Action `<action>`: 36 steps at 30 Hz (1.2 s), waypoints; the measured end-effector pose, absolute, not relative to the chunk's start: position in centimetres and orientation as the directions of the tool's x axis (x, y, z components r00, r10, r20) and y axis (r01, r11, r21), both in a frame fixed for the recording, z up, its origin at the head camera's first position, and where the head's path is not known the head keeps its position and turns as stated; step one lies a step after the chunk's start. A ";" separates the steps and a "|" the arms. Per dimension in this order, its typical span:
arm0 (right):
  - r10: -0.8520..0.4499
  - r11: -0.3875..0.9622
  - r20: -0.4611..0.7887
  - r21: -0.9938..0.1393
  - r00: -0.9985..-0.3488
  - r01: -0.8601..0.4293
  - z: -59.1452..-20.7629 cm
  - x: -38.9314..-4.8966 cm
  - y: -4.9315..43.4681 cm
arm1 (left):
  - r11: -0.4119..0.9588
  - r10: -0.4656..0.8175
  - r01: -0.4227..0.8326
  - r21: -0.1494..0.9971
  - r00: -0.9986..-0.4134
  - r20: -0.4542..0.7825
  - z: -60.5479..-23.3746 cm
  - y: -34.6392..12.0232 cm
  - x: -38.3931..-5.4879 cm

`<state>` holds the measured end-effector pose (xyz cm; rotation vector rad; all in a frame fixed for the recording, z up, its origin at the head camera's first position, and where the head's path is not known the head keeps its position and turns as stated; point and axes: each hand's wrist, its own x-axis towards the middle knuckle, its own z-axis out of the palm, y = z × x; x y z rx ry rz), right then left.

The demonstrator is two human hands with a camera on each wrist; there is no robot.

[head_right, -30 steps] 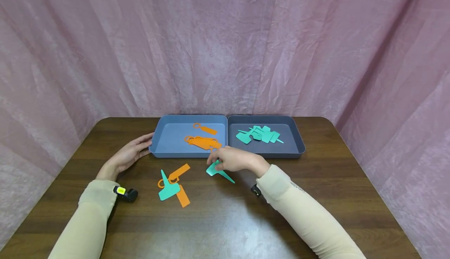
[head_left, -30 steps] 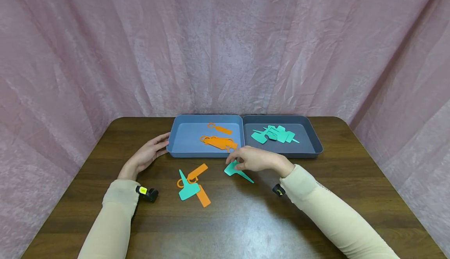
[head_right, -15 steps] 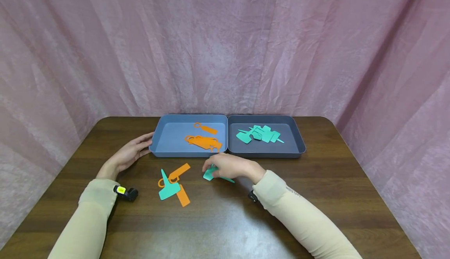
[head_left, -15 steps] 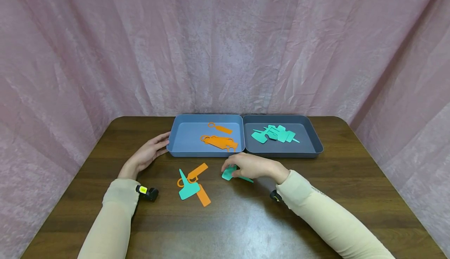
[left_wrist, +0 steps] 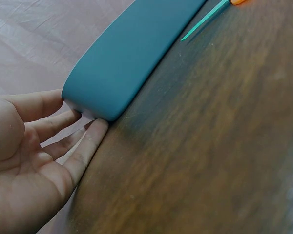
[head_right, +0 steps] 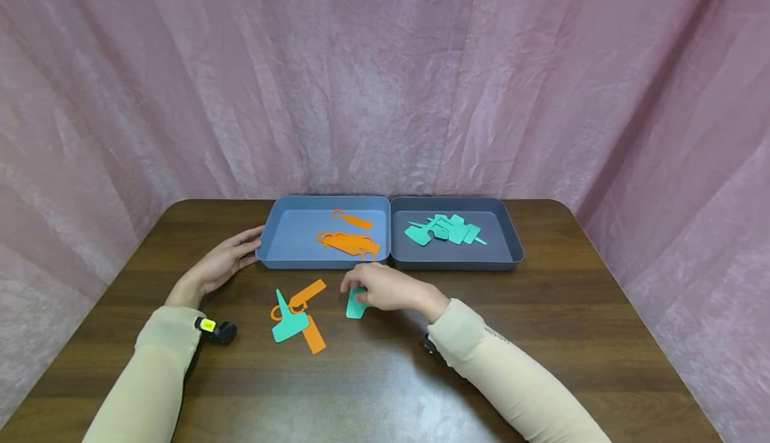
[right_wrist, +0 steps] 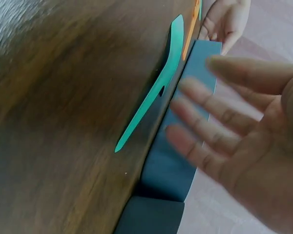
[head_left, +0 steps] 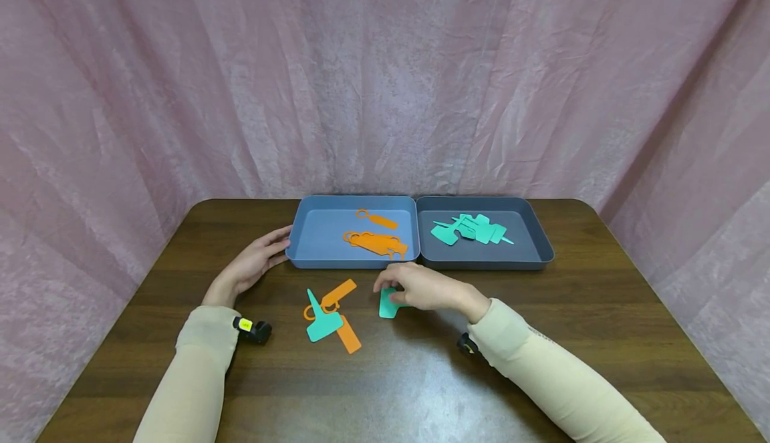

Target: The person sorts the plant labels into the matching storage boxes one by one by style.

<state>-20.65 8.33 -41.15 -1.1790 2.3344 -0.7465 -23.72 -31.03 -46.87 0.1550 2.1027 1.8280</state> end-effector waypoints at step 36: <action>-0.724 0.633 -0.189 -0.562 -0.663 -0.532 -41.8 -19.3 7.5 | 0.155 0.307 -0.143 0.978 -0.934 -0.185 -47.3 -31.2 -24.0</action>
